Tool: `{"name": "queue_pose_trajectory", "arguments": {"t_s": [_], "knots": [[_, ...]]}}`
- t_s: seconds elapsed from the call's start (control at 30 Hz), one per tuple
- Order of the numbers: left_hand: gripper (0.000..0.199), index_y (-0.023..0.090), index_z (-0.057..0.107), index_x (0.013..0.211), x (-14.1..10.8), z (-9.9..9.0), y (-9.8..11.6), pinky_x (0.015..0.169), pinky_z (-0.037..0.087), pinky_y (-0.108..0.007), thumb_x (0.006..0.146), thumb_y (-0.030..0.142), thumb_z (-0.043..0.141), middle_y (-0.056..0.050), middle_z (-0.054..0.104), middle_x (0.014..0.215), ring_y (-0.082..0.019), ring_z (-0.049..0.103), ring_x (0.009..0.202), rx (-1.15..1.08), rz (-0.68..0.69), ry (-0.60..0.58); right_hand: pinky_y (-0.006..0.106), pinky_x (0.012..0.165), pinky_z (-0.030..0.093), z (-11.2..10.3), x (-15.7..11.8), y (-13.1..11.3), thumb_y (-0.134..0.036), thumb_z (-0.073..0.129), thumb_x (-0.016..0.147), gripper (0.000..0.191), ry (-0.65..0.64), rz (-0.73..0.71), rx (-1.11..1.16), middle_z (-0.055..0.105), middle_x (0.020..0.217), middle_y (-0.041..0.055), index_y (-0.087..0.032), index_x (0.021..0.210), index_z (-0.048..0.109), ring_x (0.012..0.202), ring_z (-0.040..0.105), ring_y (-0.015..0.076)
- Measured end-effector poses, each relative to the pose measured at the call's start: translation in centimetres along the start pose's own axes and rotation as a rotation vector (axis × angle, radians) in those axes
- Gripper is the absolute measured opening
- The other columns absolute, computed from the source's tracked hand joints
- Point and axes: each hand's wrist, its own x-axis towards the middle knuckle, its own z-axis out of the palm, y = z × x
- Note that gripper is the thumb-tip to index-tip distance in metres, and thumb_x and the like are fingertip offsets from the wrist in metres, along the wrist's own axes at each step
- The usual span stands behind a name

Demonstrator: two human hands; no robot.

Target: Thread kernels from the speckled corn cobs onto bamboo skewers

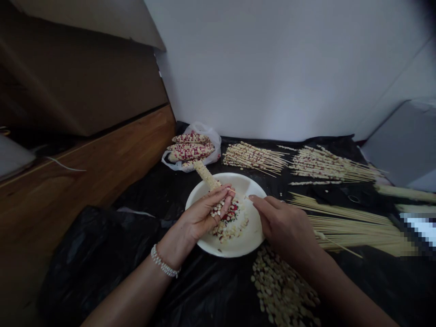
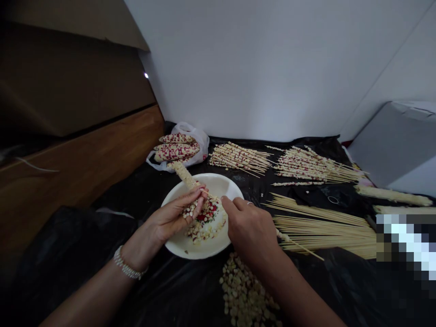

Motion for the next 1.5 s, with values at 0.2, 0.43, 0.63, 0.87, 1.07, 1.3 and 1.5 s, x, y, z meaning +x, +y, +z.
{"name": "queue_pose_trajectory", "arguments": {"t_s": [0.2, 0.43, 0.63, 0.87, 1.07, 1.3, 1.5], "knots": [[0.038, 0.007, 0.061, 0.121, 0.2, -0.2, 0.1, 0.071, 0.058, -0.017, 0.084, 0.0, 0.057, -0.009, 0.073, 0.088, -0.013, 0.071, 0.077, -0.009, -0.009, -0.038, 0.029, 0.051, 0.031, 0.2, -0.1, 0.1, -0.018, 0.044, 0.09, 0.032, 0.038, -0.013, 0.003, 0.066, 0.077, 0.002, -0.02, 0.114, 0.064, 0.061, 0.059, 0.015], [0.037, 0.008, 0.062, 0.119, 0.3, -0.2, 0.1, 0.067, 0.058, -0.015, 0.084, -0.002, 0.055, -0.008, 0.073, 0.088, -0.012, 0.071, 0.075, -0.009, 0.01, -0.016, 0.029, 0.049, 0.032, 0.2, -0.1, 0.0, -0.016, 0.046, 0.088, 0.031, 0.058, -0.018, -0.001, 0.066, 0.078, 0.0024, -0.019, 0.112, 0.066, 0.062, 0.061, 0.0163], [0.038, 0.008, 0.064, 0.116, -0.1, 0.4, 0.0, 0.065, 0.057, -0.014, 0.082, -0.006, 0.055, -0.006, 0.073, 0.084, -0.011, 0.07, 0.073, 0.011, 0.038, 0.031, 0.029, 0.051, 0.035, 0.2, -0.3, -0.3, -0.013, 0.049, 0.087, 0.032, 0.075, -0.043, -0.047, 0.065, 0.077, 0.0025, -0.017, 0.115, 0.065, 0.061, 0.061, 0.0165], [0.021, 0.008, 0.07, 0.098, 0.3, -0.1, -0.2, 0.063, 0.056, -0.013, 0.081, -0.001, 0.061, -0.006, 0.073, 0.082, -0.01, 0.069, 0.07, 0.093, 0.053, 0.02, 0.029, 0.054, 0.04, 0.6, -0.4, -0.7, -0.01, 0.051, 0.085, 0.035, 0.115, -0.068, -0.041, 0.067, 0.08, 0.0034, -0.013, 0.116, 0.064, 0.064, 0.061, 0.0172], [0.017, 0.01, 0.07, 0.092, 0.6, -0.7, -0.2, 0.067, 0.057, -0.014, 0.078, 0.001, 0.066, -0.007, 0.073, 0.086, -0.01, 0.07, 0.073, 0.161, 0.061, -0.032, 0.028, 0.056, 0.042, 1.0, -0.5, -1.1, -0.006, 0.049, 0.083, 0.035, 0.122, -0.064, -0.021, 0.066, 0.077, 0.0044, -0.01, 0.114, 0.065, 0.063, 0.062, 0.0176], [0.012, 0.009, 0.071, 0.085, 0.5, -0.4, -0.1, 0.069, 0.057, -0.015, 0.077, 0.002, 0.067, -0.006, 0.073, 0.083, -0.01, 0.069, 0.074, 0.24, 0.069, -0.031, 0.03, 0.053, 0.043, 1.3, -0.6, -1.2, -0.006, 0.048, 0.083, 0.034, 0.132, -0.062, -0.019, 0.066, 0.076, 0.0046, -0.009, 0.112, 0.065, 0.062, 0.062, 0.0194], [0.01, 0.011, 0.071, 0.075, 0.2, 0.1, -0.5, 0.068, 0.056, -0.014, 0.075, 0.001, 0.069, -0.004, 0.072, 0.078, -0.009, 0.068, 0.071, 0.279, 0.045, -0.074, 0.029, 0.057, 0.044, 1.3, -0.6, -1.6, -0.006, 0.048, 0.084, 0.033, 0.116, -0.036, 0.033, 0.066, 0.077, 0.0044, -0.01, 0.112, 0.064, 0.063, 0.062, 0.0185]]}}
